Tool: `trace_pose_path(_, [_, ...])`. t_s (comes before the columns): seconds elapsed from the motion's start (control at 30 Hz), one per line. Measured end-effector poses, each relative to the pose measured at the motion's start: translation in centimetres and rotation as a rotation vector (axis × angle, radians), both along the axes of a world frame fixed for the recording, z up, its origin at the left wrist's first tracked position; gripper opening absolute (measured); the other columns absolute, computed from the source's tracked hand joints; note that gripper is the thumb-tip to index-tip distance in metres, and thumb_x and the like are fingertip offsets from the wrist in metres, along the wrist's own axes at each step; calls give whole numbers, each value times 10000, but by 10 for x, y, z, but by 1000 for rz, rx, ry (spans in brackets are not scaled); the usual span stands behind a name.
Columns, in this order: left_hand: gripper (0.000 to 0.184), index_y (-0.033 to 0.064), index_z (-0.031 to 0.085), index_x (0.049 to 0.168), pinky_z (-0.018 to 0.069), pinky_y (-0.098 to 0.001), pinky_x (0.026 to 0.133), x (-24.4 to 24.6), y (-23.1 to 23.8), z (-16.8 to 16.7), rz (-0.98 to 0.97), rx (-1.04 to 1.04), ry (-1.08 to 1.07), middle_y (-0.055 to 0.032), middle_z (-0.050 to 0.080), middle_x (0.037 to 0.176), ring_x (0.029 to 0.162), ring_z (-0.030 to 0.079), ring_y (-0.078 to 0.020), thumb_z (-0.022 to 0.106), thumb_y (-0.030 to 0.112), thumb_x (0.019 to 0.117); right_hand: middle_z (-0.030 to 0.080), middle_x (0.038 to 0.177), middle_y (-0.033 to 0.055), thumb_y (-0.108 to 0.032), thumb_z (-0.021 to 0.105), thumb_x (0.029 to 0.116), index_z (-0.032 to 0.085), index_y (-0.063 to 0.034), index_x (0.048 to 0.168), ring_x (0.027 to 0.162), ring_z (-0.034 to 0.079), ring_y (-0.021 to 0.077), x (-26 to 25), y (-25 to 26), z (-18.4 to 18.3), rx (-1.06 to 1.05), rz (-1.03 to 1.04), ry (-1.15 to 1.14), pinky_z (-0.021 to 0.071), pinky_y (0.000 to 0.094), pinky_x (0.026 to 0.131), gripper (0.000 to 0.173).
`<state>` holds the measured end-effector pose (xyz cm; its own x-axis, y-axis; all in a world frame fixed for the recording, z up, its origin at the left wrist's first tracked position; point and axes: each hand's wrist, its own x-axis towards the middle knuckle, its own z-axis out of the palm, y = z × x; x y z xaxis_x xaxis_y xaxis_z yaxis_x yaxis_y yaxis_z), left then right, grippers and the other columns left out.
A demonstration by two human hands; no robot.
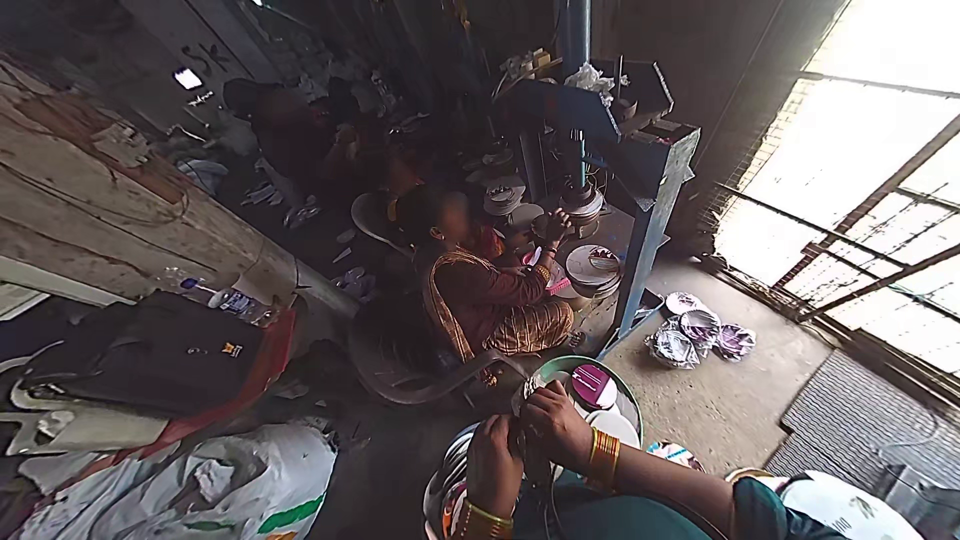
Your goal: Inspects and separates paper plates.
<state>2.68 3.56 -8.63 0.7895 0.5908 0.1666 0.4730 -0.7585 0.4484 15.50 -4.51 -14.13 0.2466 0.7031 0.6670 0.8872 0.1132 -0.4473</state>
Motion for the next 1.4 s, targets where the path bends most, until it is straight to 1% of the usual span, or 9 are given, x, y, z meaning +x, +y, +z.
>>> trace_pose_path(0.1, [228,-73,733,1076,528,-551,957,-2,9,0,-17,-202,52,-239,722,1064,1050,692,-393,623,11,894,704,803,64,-136,668,824,675,-86,785,810,698,263,0,-1,4,-10,-16,-69,518,440,672,63])
trace_pose_path(0.3, [131,-35,681,996,541,-229,826,-9,28,-5,-18,-934,-174,-26,690,908,854,642,-27,576,-16,920,714,939,189,-32,704,845,719,22,916,952,695,330,8,-12,16,-61,199,370,558,437,886,91])
trace_pose_path(0.43, [151,15,672,961,528,-214,742,-9,22,-3,102,-1159,-304,23,674,846,783,624,-22,539,-50,931,702,998,210,2,682,853,716,52,918,992,685,253,6,-12,16,2,216,494,552,312,909,89])
trace_pose_path(0.57, [166,28,648,956,550,-241,733,-6,16,0,216,-1300,-409,7,679,847,789,645,-58,512,-66,968,695,893,148,-48,695,822,723,-16,795,946,646,258,3,-10,10,79,100,385,503,351,896,50])
trace_pose_path(0.8, [101,22,662,960,517,-211,665,-7,9,-6,179,-1210,-386,11,667,826,727,614,-40,565,-2,975,704,954,144,-91,730,821,727,1,913,985,659,232,-4,-16,17,31,102,584,526,348,905,130])
trace_pose_path(0.9, [124,-35,660,1029,543,-226,775,-9,7,-7,102,-1001,-338,-29,675,918,829,638,-41,568,8,957,721,1054,190,-94,713,869,719,35,1071,1019,677,290,-2,-17,20,-69,161,596,532,406,936,240])
trace_pose_path(1.07, [221,-97,648,1064,552,-292,834,-13,5,-11,-106,-514,-279,-171,650,1033,932,645,-162,532,47,942,743,938,150,-83,720,875,761,-2,855,972,689,296,9,-17,25,-131,233,390,511,422,937,93])
trace_pose_path(1.17, [210,-100,673,1023,594,-339,776,-12,4,-20,-69,-271,-358,-175,708,920,828,709,-194,543,21,911,702,874,172,-27,675,874,714,33,808,892,681,260,8,-17,27,-130,227,479,547,345,837,97])
trace_pose_path(1.4, [198,-111,659,1030,593,-282,764,-11,6,-26,-44,-483,-380,-140,700,926,797,693,-109,546,-11,902,703,996,251,11,658,907,713,91,998,891,695,330,14,-22,36,-421,332,569,564,431,833,133])
